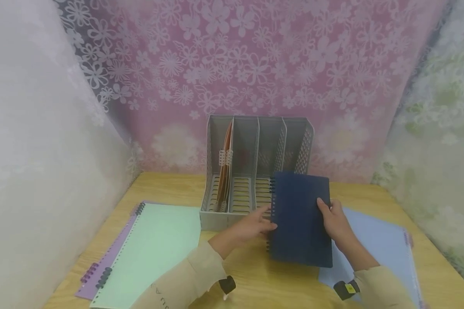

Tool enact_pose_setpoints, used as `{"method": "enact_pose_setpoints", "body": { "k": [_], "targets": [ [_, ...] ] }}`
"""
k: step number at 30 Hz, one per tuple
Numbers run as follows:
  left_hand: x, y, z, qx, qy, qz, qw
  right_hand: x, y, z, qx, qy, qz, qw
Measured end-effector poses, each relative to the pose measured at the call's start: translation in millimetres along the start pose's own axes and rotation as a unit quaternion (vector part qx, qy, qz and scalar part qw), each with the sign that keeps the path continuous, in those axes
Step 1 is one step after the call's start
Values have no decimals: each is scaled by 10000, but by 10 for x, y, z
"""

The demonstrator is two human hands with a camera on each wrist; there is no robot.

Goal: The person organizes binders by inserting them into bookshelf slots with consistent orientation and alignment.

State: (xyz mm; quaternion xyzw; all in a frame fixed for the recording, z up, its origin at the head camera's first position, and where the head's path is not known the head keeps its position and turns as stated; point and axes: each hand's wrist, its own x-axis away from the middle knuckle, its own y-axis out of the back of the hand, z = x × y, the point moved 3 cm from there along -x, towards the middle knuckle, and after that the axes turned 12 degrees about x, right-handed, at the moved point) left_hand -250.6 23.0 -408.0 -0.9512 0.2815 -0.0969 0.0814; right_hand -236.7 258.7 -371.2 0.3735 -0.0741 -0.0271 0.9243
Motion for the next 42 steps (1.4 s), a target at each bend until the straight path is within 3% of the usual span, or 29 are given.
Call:
{"method": "enact_pose_setpoints", "body": {
  "k": [7, 15, 24, 31, 38, 42],
  "targets": [
    [149, 157, -157, -226, -50, -29, 9997, 52, -110, 172, -93, 300, -139, 9994],
    [387, 345, -144, -487, -55, -107, 9987, 209, -267, 338, -250, 723, -230, 9968],
    [510, 466, -103, -339, -269, -194, 9989, 221, -357, 444, -489, 1315, -114, 9900],
    [660, 506, -189, -666, -490, -355, 9959, 240, -360, 448, 69, 1515, -561, 9868],
    [789, 576, -320, -948, -665, -506, 9920, 170, -297, 366, 227, 1789, -1055, 9779],
    [845, 630, -367, -1118, -723, -661, 9889, 71, -260, 300, 747, 1759, -972, 9767]
  ]
}}
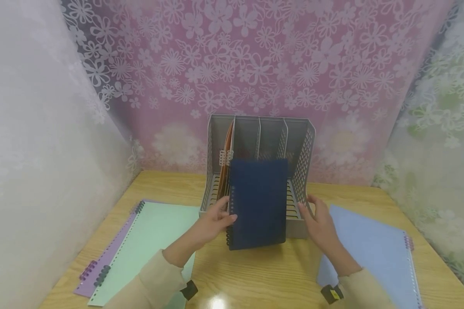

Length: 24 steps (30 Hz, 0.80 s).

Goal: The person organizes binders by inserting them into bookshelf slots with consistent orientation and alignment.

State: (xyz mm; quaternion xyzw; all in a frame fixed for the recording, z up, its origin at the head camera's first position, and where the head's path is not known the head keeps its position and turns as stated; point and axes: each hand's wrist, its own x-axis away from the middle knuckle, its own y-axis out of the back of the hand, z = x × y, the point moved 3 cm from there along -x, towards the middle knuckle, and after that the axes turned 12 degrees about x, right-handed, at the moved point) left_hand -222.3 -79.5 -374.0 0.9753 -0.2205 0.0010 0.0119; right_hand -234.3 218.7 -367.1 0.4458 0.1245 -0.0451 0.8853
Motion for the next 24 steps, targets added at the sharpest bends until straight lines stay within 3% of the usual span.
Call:
{"method": "enact_pose_setpoints", "body": {
  "k": [4, 11, 16, 20, 24],
  "targets": [
    [40, 34, -77, -157, -262, -173, 9994, -63, -40, -109, 540, -23, 461, 9975],
    [87, 47, -188, -453, -764, -384, 9953, -126, -157, -247, 1127, -573, 1221, 9844],
    [78, 53, -227, -392, -1174, -456, 9913, -194, -187, -286, 1360, -520, 1259, 9813],
    [78, 25, -254, -624, -1920, -532, 9780, -233, -188, -313, 1626, -283, 1002, 9812],
    [69, -25, -259, -1160, -2611, -1047, 9526, -257, -213, -348, 1507, -38, 1151, 9819]
  ]
}}
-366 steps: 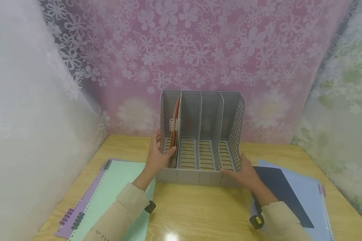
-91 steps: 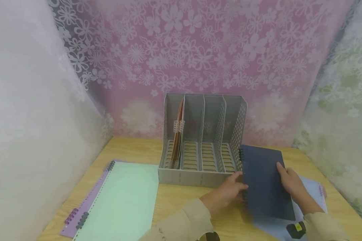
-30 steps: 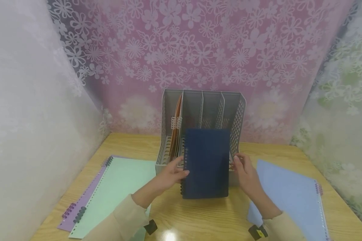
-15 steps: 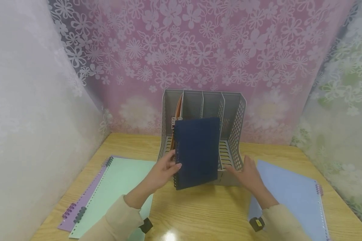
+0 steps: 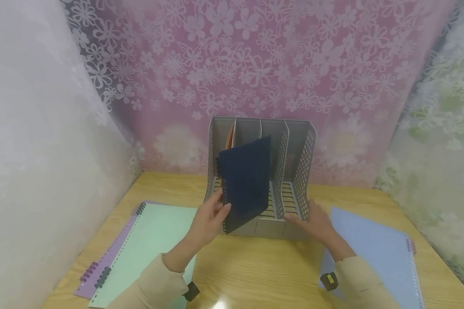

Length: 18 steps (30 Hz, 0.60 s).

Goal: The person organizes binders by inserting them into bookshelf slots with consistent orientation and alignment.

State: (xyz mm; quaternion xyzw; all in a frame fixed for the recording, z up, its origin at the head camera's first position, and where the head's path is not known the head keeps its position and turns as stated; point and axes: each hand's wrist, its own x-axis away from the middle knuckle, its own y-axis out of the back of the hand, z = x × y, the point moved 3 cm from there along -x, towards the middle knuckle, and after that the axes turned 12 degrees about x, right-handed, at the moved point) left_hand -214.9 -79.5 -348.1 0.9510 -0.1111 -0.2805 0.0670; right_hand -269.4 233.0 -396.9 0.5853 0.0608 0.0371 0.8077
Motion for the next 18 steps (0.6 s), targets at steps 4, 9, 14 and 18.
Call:
{"method": "enact_pose_setpoints", "body": {
  "k": [4, 9, 14, 18],
  "targets": [
    [-34, -73, -8, -602, -670, -375, 9952, -13, -24, -31, 45, 52, 397, 9992],
    [-57, -151, 4, -1251, -1273, -665, 9817, 18, -27, -45, 67, 64, 437, 9990],
    [-74, -159, 28, -2009, -1697, -1114, 9583, 17, -46, -21, 92, 160, 474, 9987],
    [-141, -170, 69, -2571, -1718, -1329, 9417, -12, -46, -22, 195, 174, 479, 9985]
  ]
}}
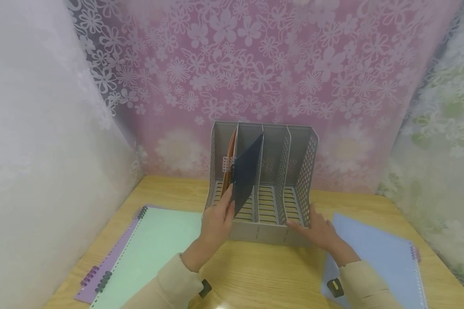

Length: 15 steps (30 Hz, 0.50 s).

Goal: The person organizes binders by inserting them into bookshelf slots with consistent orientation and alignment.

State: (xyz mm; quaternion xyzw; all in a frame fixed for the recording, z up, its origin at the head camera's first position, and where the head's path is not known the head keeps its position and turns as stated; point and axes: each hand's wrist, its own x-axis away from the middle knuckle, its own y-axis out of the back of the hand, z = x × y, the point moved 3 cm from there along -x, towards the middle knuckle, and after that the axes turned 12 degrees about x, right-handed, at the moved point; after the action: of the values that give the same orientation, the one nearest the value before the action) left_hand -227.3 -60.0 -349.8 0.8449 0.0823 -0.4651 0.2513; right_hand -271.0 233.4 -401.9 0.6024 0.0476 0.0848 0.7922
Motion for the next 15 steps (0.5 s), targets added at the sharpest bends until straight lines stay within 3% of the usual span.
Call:
{"method": "enact_pose_setpoints", "body": {
  "k": [5, 11, 15],
  "targets": [
    [-36, -72, 35, -378, 113, 122, 9991, 0, -13, -16, -60, -77, 62, 9999],
    [-67, -177, 103, -318, 474, 438, 9974, 4, -18, -27, -180, -140, 188, 9996],
    [-97, -252, 146, -434, 548, 425, 9966, 2, -39, -32, -270, -159, 261, 9992]
  ]
}}
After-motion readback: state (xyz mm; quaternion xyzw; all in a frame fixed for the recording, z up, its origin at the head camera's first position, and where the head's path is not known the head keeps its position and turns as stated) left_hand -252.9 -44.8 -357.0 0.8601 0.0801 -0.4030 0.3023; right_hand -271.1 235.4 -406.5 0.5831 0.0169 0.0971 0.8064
